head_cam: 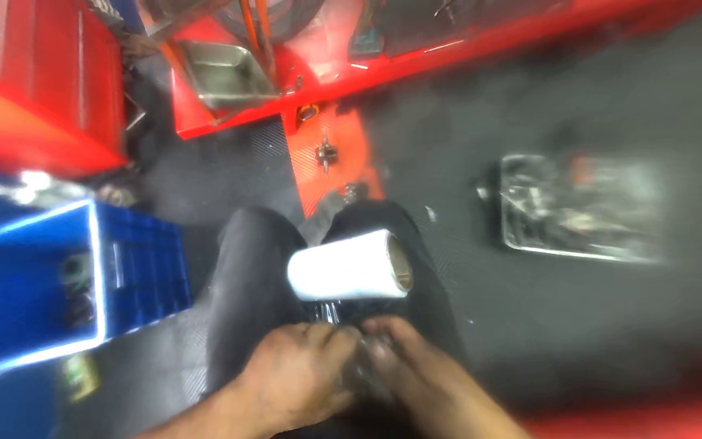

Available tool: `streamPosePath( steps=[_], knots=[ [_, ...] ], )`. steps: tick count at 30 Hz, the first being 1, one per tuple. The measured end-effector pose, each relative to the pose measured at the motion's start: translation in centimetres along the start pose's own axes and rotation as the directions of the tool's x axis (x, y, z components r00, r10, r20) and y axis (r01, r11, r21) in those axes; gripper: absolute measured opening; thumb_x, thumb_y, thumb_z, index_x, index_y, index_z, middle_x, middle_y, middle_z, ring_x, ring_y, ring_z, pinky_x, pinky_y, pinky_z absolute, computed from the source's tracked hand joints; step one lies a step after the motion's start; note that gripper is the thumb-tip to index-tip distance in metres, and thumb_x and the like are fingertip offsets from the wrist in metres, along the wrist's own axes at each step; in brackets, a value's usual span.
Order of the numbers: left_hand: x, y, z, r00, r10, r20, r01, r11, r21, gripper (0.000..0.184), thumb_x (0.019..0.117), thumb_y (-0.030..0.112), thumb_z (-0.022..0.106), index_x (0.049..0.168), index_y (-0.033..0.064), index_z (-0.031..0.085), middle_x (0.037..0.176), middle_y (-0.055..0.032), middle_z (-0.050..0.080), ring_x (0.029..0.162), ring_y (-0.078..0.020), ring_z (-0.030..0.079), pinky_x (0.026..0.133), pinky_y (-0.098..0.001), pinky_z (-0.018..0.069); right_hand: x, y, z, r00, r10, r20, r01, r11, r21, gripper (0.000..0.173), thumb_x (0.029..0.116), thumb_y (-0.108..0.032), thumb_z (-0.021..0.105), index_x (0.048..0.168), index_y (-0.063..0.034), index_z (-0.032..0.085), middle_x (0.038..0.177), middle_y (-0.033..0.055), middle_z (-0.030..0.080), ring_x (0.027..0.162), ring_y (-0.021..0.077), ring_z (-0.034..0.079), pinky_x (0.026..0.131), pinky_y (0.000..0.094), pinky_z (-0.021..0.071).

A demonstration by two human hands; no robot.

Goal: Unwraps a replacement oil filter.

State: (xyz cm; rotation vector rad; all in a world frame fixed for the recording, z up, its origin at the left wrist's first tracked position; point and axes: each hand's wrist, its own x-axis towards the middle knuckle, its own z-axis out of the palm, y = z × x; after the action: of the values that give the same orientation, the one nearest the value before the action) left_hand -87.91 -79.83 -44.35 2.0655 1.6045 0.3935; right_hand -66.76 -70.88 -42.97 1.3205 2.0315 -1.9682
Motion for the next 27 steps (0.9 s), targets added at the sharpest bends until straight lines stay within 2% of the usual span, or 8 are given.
streamPosePath(
  steps=[4,7,12,16,18,20,23,27],
  knots=[
    [0.6,-0.3,-0.1,1.0,0.011,0.018,-0.008,0.984,-0.179,0.043,0.0919,0.045,0.071,0.124,0.0159,0.066,0.109,-0.0046,0.074,0.098,-0.0181,0.072,0.083,-0.0404,0.0615,-1.0,-0.5,-0.6,0.989,-0.137,0.055,0.143,0.98,-0.142,0.093,0.0914,-0.063,0.066,0.154,-0.0016,0.034,0.143,0.0154,0.053,0.124,0.0154,0.059,0.103,0.0355,0.0531],
    [1.5,-0.8,-1.6,0.976,-0.074,0.207,0.157,0.893,-0.423,0.052,0.0928,0.051,0.071,0.127,0.0137,0.063,0.106,-0.0032,0.073,0.096,-0.0136,0.071,0.086,-0.0393,0.0605,-1.7,-0.9,-2.1,0.973,-0.177,0.151,0.21,0.947,-0.243,0.101,0.0889,-0.046,0.077,0.16,-0.0019,0.02,0.149,0.0155,0.052,0.131,0.0172,0.058,0.109,0.0386,0.0508],
    [3.3,-0.8,-2.4,0.825,-0.165,0.54,0.499,0.662,-0.56,0.053,0.0991,0.053,0.061,0.135,0.0142,0.055,0.103,-0.0048,0.07,0.088,-0.013,0.069,0.082,-0.0379,0.0594,-1.2,1.7,-3.4,0.946,-0.323,0.028,0.308,0.87,-0.384,0.056,0.0988,-0.051,0.062,0.143,-0.0163,0.059,0.112,0.0,0.074,0.096,0.0098,0.071,0.085,0.0366,0.0615],
    [3.7,-0.4,-1.7,0.736,-0.224,0.638,0.649,0.502,-0.572,0.053,0.1029,0.055,0.052,0.136,0.013,0.053,0.095,-0.0058,0.066,0.071,-0.0139,0.065,0.066,-0.0338,0.0572,0.0,3.9,-4.2,0.953,-0.302,-0.014,0.262,0.849,-0.46,0.047,0.0961,-0.067,0.053,0.107,-0.0261,0.072,0.096,-0.0067,0.067,0.087,0.0071,0.066,0.072,0.035,0.0586],
    [3.1,0.1,-1.9,0.771,-0.241,0.59,0.62,0.498,-0.606,0.06,0.1003,0.054,0.058,0.143,0.0134,0.047,0.099,-0.0049,0.068,0.075,-0.012,0.066,0.069,-0.0321,0.0583,0.5,4.0,-4.8,0.962,-0.273,0.006,0.248,0.865,-0.437,0.044,0.0963,-0.067,0.053,0.1,-0.0283,0.073,0.092,-0.0094,0.065,0.083,0.003,0.063,0.068,0.0296,0.0562],
    [2.4,1.0,-2.6,0.829,-0.261,0.494,0.536,0.622,-0.571,0.082,0.0906,0.055,0.072,0.153,0.0158,0.037,0.12,-0.0047,0.069,0.097,-0.0108,0.07,0.088,-0.035,0.0607,0.8,3.7,-5.6,0.969,-0.242,0.052,0.243,0.888,-0.39,0.041,0.0984,-0.063,0.052,0.097,-0.0277,0.074,0.089,-0.0104,0.066,0.081,0.0009,0.063,0.068,0.0276,0.0554],
    [1.4,2.6,-2.4,0.924,-0.252,0.288,0.358,0.834,-0.419,0.105,0.0832,0.054,0.08,0.16,0.0103,0.024,0.138,-0.0128,0.06,0.112,-0.0177,0.067,0.097,-0.0394,0.0579,1.4,2.6,-7.3,0.976,-0.089,0.201,0.144,0.948,-0.283,0.039,0.1012,-0.056,0.052,0.093,-0.0235,0.072,0.08,-0.0111,0.065,0.074,-0.0007,0.061,0.067,0.027,0.0527],
    [1.4,2.7,0.5,0.976,-0.166,-0.144,0.16,0.986,-0.055,0.088,0.0831,0.068,0.07,0.144,0.0075,0.051,0.115,-0.0103,0.071,0.103,-0.0236,0.071,0.088,-0.0418,0.0607,2.7,1.8,-8.5,0.922,0.124,0.368,-0.045,0.976,-0.215,0.044,0.1047,-0.053,0.044,0.084,-0.0215,0.068,0.069,-0.0105,0.061,0.062,0.0028,0.057,0.059,0.0272,0.0474]
  ],
)
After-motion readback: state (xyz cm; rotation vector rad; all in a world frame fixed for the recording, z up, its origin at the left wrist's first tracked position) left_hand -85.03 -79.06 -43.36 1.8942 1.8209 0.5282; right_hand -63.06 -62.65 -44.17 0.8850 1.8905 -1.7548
